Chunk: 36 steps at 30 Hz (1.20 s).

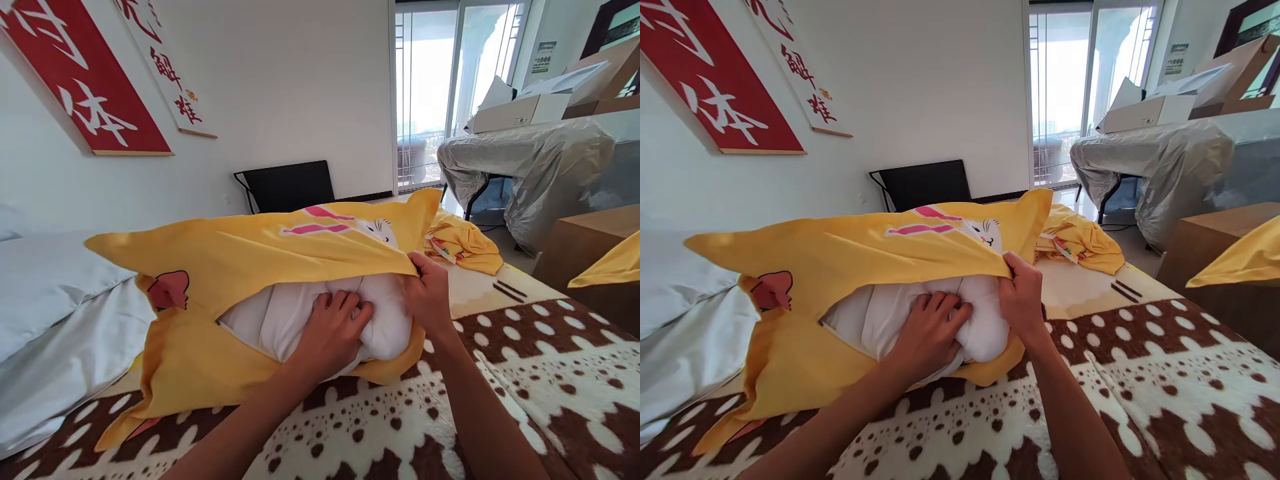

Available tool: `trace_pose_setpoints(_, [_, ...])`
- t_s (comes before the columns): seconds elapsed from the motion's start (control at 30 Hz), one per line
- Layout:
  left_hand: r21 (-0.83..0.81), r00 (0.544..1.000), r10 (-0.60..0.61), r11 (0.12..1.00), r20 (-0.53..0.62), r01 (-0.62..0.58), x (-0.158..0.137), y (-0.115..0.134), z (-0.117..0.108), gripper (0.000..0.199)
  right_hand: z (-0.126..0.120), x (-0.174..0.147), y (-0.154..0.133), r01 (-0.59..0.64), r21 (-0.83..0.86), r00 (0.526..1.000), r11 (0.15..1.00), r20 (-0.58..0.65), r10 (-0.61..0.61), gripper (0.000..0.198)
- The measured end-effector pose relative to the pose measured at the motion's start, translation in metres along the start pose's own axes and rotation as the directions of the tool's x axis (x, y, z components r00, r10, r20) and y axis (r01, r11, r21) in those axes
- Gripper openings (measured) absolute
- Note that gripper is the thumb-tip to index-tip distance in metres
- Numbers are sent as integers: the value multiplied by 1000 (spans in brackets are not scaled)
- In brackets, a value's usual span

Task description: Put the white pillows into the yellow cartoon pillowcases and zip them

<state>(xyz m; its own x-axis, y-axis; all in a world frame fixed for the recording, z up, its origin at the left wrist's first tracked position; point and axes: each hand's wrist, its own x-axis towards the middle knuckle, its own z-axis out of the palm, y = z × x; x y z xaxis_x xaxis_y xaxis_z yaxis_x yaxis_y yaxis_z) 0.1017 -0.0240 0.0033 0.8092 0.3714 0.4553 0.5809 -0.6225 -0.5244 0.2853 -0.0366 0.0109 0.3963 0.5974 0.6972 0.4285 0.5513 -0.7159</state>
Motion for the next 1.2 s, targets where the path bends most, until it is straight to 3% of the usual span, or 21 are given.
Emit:
trace_pose_setpoints(0.13, [-31, 996, -12, 999, 88, 14, 5, -4, 11, 22, 1, -7, -15, -11, 29, 999, 1000, 33, 10, 14])
trace_pose_setpoints(0.3, [-166, 979, 31, 986, 200, 3, 10, 9, 51, 17, -4, -14, -33, -13, 142, 999, 990, 42, 7, 15])
trace_pose_setpoints(0.4, [-193, 974, 33, 981, 226, 12, 14, 18, 67, 20, -6, -9, -25, -36, 197, 999, 980, 25, 32, 14])
trace_pose_setpoints(0.5, [-274, 972, 79, 962, 220, -16, 15, 11, 60, 25, -4, 2, -3, -88, 202, 996, 975, 18, 87, 14])
trace_pose_setpoints(0.57, [-483, 970, 125, 876, 210, -8, 7, -3, 46, 25, -3, 8, 12, -114, 169, 993, 979, 20, 112, 14])
trace_pose_setpoints(0.63, [-721, 968, 138, 690, 210, 58, -9, -21, 32, 23, -1, 13, 24, -122, 140, 992, 983, 35, 118, 13])
trace_pose_setpoints(0.7, [-826, 966, 114, 548, 234, 135, -32, -37, 23, 27, 1, 14, 32, -129, 123, 991, 984, 48, 124, 12])
trace_pose_setpoints(0.77, [-797, 963, 72, 579, 258, 170, -54, -46, 19, 26, 3, 14, 37, -132, 94, 990, 987, 56, 127, 11])
trace_pose_setpoints(0.87, [-632, 975, 21, 765, 221, 127, -73, -46, 20, 25, 8, 11, 42, -112, -13, 990, 994, 87, 113, 8])
trace_pose_setpoints(0.93, [-533, 984, 21, 842, 177, 78, -72, -41, 21, 24, 11, 9, 42, -48, -173, 991, 984, 112, 68, 12])
trace_pose_setpoints(1.03, [-480, 987, -35, 871, 157, 107, -56, -42, 24, 28, 15, 3, 36, 131, -429, 985, 894, 160, -68, 24])
trace_pose_setpoints(1.1, [-475, 977, -139, 856, 164, 202, -44, -51, 23, 23, 18, -2, 31, 278, -460, 939, 843, 316, -137, 28])
trace_pose_setpoints(1.2, [-464, 952, -254, 831, 173, 306, -26, -68, 19, 20, 24, -10, 30, 420, -375, 793, 826, 594, -134, 31])
